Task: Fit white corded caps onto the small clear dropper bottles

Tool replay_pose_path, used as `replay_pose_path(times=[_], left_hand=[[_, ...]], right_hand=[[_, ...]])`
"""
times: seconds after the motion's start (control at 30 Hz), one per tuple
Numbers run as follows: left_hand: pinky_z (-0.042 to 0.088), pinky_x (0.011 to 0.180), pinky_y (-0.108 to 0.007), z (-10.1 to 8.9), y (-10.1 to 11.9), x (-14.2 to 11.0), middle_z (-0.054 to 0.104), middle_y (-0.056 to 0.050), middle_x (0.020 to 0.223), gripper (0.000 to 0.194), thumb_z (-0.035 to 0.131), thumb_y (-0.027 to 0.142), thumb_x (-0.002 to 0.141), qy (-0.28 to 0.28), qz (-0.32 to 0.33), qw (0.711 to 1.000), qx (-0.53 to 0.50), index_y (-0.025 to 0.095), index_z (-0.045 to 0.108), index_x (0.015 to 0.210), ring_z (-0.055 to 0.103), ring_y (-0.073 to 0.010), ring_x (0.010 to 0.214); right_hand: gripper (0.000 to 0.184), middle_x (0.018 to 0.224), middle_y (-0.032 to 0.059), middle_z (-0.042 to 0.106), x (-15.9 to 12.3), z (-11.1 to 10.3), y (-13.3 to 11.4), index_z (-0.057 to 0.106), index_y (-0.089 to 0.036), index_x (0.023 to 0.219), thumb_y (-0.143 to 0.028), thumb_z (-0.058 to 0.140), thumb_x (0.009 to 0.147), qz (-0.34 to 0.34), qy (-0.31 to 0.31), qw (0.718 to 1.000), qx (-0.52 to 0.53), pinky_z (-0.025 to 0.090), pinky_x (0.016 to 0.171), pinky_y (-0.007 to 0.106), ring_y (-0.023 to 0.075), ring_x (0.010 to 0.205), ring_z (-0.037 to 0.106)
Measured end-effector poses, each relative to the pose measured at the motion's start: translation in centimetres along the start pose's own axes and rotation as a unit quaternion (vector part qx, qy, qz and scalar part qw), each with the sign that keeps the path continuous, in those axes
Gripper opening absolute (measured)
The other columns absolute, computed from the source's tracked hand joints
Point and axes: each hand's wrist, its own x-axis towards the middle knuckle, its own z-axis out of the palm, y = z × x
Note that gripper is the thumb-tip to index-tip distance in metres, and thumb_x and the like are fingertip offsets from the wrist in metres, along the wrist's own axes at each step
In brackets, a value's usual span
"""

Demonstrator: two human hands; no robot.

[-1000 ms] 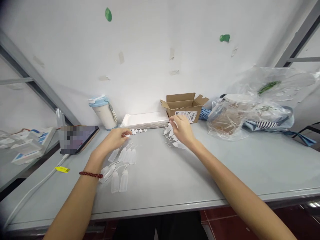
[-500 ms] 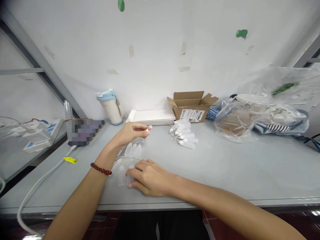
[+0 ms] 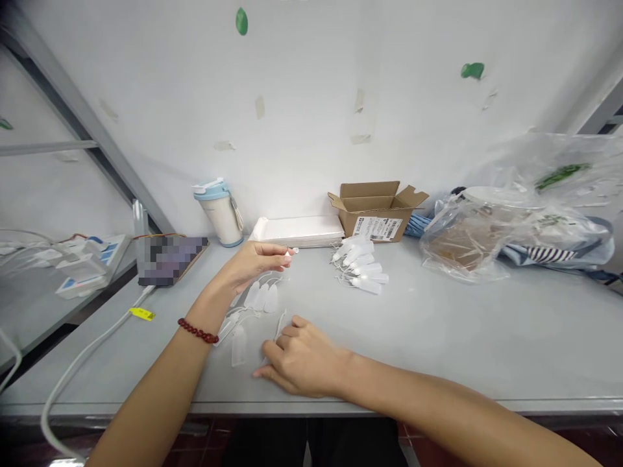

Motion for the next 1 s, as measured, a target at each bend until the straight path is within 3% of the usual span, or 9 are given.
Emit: replay_pose_path(times=[0.13,0.3,0.43,0.67,0.83,1.0], left_hand=[[0.046,0.077,-0.033,0.1,-0.3,0.2,0.069,-0.009,0.103,0.029,0.078,0.034,0.058,0.019,0.020,1.000,0.007,0.016,0.074,0.080,0.058,-0.0170,0.084],[0.045,0.075,-0.030,0.2,-0.5,0.4,0.069,-0.008,0.102,0.028,0.077,0.034,0.059,0.044,0.027,0.999,0.002,0.016,0.073,0.079,0.057,-0.0152,0.081],[0.047,0.076,-0.031,0.4,-0.7,0.5,0.069,-0.008,0.100,0.029,0.077,0.035,0.057,0.044,0.027,0.999,-0.003,0.015,0.072,0.077,0.057,-0.0149,0.079],[0.047,0.081,-0.033,1.1,-1.4,0.7,0.069,-0.007,0.089,0.024,0.076,0.029,0.059,-0.001,0.014,1.000,-0.013,0.014,0.071,0.078,0.059,-0.0149,0.078],[0.046,0.087,-0.034,1.3,-1.7,0.8,0.069,-0.005,0.082,0.024,0.076,0.025,0.060,0.002,-0.004,0.999,-0.046,0.014,0.071,0.080,0.062,-0.0156,0.082],[0.046,0.087,-0.035,1.1,-1.6,0.7,0.070,-0.007,0.088,0.022,0.074,0.023,0.062,-0.051,0.025,0.997,0.048,0.015,0.071,0.082,0.063,-0.0193,0.088]], right_hand=[[0.041,0.066,0.0068,0.063,-0.2,-0.1,0.7,0.058,-0.015,0.082,-0.041,0.030,0.096,0.032,0.003,0.999,-0.012,0.033,0.061,0.030,0.0162,0.059,0.057],[0.032,0.066,0.0047,0.062,-0.4,-0.9,3.3,0.059,-0.016,0.087,-0.033,0.034,0.096,0.121,-0.017,0.993,-0.006,0.024,0.053,0.027,0.0126,0.053,0.052],[0.028,0.067,0.0035,0.060,-0.7,-1.1,5.6,0.060,-0.017,0.092,-0.031,0.036,0.095,0.174,0.028,0.984,0.001,0.021,0.051,0.026,0.0122,0.054,0.049],[0.026,0.076,0.0063,0.060,-1.0,-0.2,7.4,0.058,-0.017,0.107,-0.028,0.039,0.093,0.180,0.156,0.971,-0.003,0.033,0.058,0.025,0.0156,0.065,0.053],[0.024,0.082,0.0079,0.061,-0.8,0.1,7.5,0.057,-0.016,0.109,-0.021,0.040,0.091,0.180,0.150,0.972,0.033,0.037,0.062,0.026,0.0170,0.070,0.056],[0.025,0.077,0.0061,0.058,-0.6,0.8,7.5,0.057,-0.015,0.107,-0.017,0.040,0.090,0.164,0.118,0.979,0.030,0.037,0.060,0.025,0.0164,0.067,0.054]])
